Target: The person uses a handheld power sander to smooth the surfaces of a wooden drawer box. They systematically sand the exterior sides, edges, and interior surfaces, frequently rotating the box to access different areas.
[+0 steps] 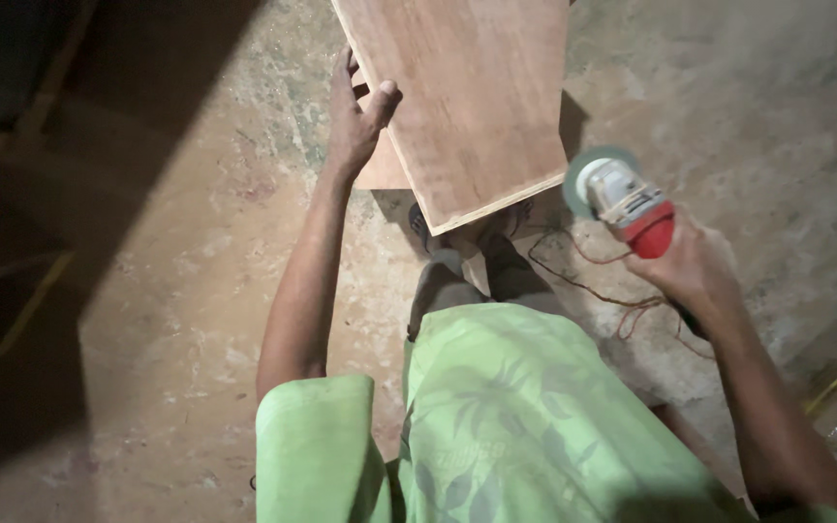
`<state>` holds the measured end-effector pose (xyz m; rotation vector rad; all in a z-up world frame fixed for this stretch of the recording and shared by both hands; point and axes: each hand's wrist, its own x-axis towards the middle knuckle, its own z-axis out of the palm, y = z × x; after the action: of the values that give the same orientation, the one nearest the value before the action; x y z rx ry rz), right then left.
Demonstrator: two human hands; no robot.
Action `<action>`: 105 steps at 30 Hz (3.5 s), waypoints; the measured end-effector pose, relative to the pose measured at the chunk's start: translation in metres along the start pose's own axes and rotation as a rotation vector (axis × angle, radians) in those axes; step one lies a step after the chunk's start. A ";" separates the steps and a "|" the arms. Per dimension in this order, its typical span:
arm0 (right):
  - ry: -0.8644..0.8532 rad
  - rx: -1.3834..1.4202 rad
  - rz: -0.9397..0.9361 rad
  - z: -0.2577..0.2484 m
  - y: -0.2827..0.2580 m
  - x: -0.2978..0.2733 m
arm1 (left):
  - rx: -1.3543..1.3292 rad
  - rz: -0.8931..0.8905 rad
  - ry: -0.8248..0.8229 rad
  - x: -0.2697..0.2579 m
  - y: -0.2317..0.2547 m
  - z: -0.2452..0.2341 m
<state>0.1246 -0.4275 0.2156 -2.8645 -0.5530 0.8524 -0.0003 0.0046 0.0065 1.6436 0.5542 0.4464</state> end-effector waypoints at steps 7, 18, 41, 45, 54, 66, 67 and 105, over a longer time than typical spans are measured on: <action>0.008 -0.001 -0.015 -0.001 -0.016 -0.022 | 0.082 0.000 0.056 0.003 -0.020 0.005; -0.206 -0.118 -0.311 0.062 -0.117 -0.035 | -0.105 0.083 0.017 0.002 -0.012 0.005; 0.101 0.061 0.123 -0.004 0.005 -0.017 | 0.047 -0.066 0.039 -0.042 0.042 0.024; 0.170 0.186 0.070 0.001 0.029 -0.027 | -0.052 -0.147 0.021 -0.124 0.066 0.056; 0.182 0.310 0.138 0.025 0.046 -0.033 | -0.010 -0.218 -0.088 -0.199 0.086 0.049; 0.216 0.485 0.168 0.049 0.143 -0.022 | 1.076 0.265 -0.593 -0.123 0.150 0.164; 0.202 0.478 0.201 0.051 0.153 -0.020 | 1.104 0.198 -0.652 -0.124 0.149 0.178; 0.282 0.703 0.131 0.089 0.282 -0.012 | 1.159 0.533 -0.747 0.094 0.200 0.179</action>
<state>0.1549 -0.6948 0.0912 -2.3142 -0.0139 0.5006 0.2004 -0.1037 0.1766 2.8784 -0.3082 -0.2220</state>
